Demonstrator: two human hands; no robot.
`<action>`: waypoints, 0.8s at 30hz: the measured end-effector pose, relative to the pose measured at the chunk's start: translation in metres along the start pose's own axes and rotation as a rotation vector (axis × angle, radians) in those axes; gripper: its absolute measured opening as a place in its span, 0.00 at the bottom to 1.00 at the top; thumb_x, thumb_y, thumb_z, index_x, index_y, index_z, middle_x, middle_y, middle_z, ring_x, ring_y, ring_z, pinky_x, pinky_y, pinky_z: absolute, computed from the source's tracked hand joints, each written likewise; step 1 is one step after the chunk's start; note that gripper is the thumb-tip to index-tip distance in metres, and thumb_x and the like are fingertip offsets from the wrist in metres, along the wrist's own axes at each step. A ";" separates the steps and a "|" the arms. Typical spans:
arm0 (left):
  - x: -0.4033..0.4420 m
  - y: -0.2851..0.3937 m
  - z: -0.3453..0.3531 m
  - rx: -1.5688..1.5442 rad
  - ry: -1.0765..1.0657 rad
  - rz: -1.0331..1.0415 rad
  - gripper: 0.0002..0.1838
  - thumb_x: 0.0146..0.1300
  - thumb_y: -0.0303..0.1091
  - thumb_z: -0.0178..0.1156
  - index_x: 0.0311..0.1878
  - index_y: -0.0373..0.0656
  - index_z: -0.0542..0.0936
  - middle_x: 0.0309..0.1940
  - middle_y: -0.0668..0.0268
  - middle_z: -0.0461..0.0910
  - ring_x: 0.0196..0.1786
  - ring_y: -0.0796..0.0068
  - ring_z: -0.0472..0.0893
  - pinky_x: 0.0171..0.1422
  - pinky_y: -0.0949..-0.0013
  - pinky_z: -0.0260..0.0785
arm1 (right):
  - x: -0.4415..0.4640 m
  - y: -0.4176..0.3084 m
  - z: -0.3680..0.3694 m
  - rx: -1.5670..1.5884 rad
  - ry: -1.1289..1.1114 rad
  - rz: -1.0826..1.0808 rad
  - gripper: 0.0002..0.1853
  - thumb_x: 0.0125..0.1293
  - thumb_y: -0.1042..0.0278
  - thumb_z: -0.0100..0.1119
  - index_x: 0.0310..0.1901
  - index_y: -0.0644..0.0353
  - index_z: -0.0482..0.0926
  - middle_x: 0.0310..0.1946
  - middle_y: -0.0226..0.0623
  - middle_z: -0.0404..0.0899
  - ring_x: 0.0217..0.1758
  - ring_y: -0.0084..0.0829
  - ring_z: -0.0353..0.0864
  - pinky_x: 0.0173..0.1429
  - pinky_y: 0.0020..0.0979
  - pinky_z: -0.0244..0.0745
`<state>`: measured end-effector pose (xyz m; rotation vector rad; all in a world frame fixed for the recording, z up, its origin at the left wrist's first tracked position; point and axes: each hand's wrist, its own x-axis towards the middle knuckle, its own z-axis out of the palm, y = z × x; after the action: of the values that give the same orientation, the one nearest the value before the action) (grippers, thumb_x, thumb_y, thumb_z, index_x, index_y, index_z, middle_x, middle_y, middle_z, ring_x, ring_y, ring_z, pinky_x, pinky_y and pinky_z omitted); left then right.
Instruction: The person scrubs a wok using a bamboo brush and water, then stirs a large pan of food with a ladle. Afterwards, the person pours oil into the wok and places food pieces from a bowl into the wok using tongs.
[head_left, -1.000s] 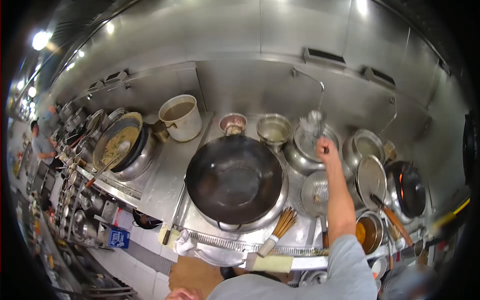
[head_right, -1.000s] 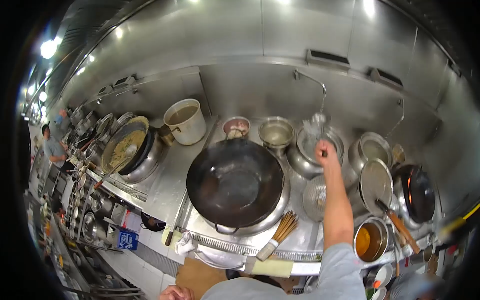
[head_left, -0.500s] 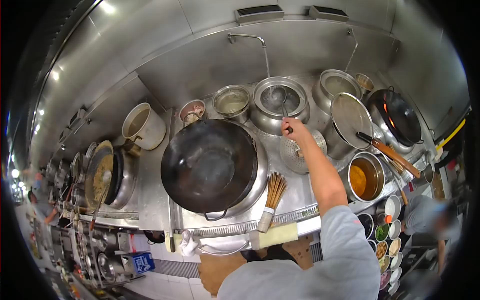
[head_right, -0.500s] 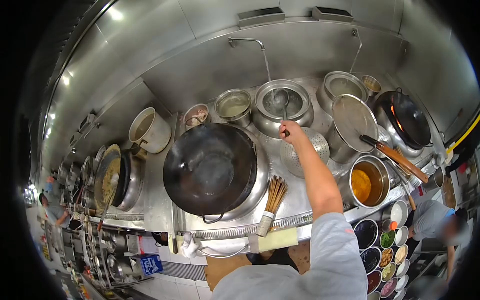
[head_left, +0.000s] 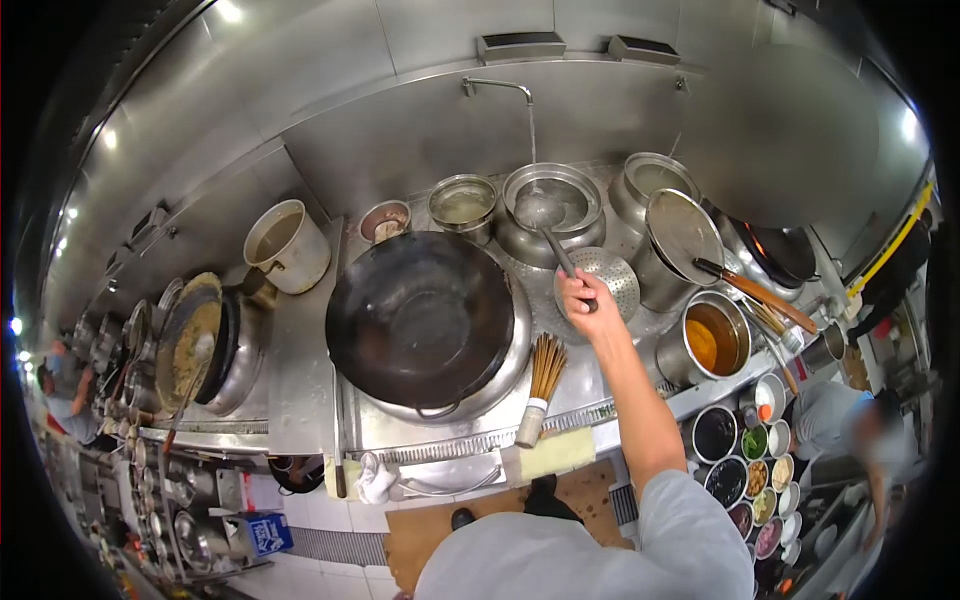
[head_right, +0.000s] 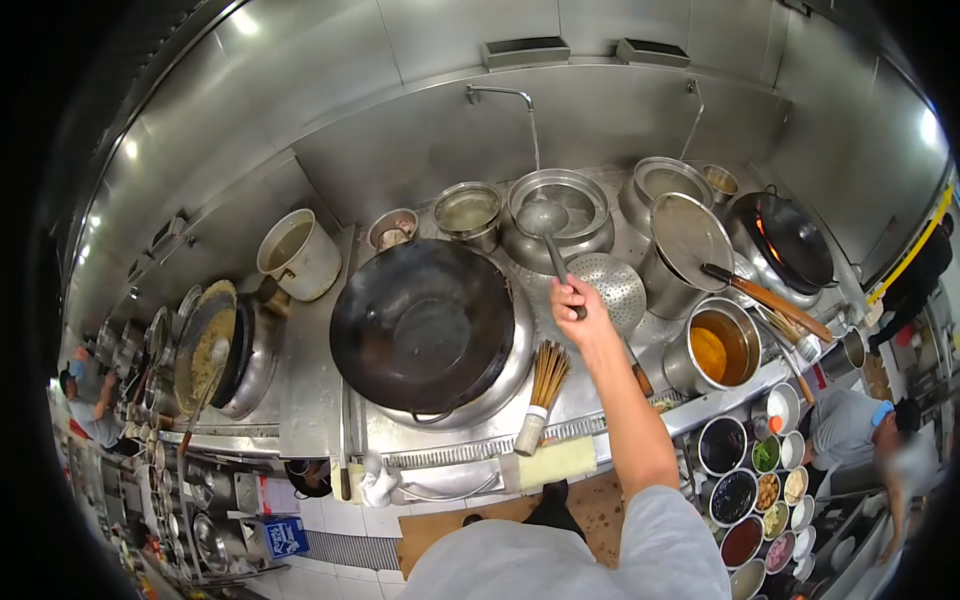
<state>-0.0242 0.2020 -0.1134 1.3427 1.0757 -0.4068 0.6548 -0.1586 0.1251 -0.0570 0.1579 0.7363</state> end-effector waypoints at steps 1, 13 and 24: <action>0.008 -0.009 -0.014 -0.012 -0.020 0.019 0.16 0.70 0.45 0.58 0.49 0.43 0.77 0.30 0.62 0.79 0.31 0.73 0.78 0.33 0.69 0.72 | -0.016 0.016 0.002 -0.034 0.040 -0.007 0.11 0.71 0.67 0.52 0.46 0.67 0.67 0.23 0.26 0.68 0.15 0.14 0.64 0.15 0.22 0.55; 0.134 -0.072 -0.171 0.164 -0.152 0.187 0.13 0.69 0.43 0.57 0.44 0.42 0.79 0.27 0.67 0.78 0.27 0.76 0.77 0.30 0.69 0.72 | -0.208 0.233 -0.006 -0.166 0.264 -0.083 0.14 0.75 0.67 0.46 0.48 0.72 0.73 0.19 0.23 0.64 0.13 0.12 0.60 0.14 0.22 0.52; 0.162 -0.070 -0.166 0.005 -0.271 -0.010 0.06 0.67 0.29 0.54 0.44 0.41 0.78 0.25 0.64 0.77 0.24 0.75 0.76 0.25 0.71 0.70 | -0.300 0.398 0.040 -0.076 0.588 -0.002 0.16 0.74 0.66 0.48 0.57 0.64 0.73 0.26 0.24 0.66 0.15 0.11 0.62 0.13 0.23 0.57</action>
<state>-0.0630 0.3886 -0.2626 1.2465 0.8569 -0.5811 0.1728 -0.0588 0.2149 -0.3468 0.6900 0.7077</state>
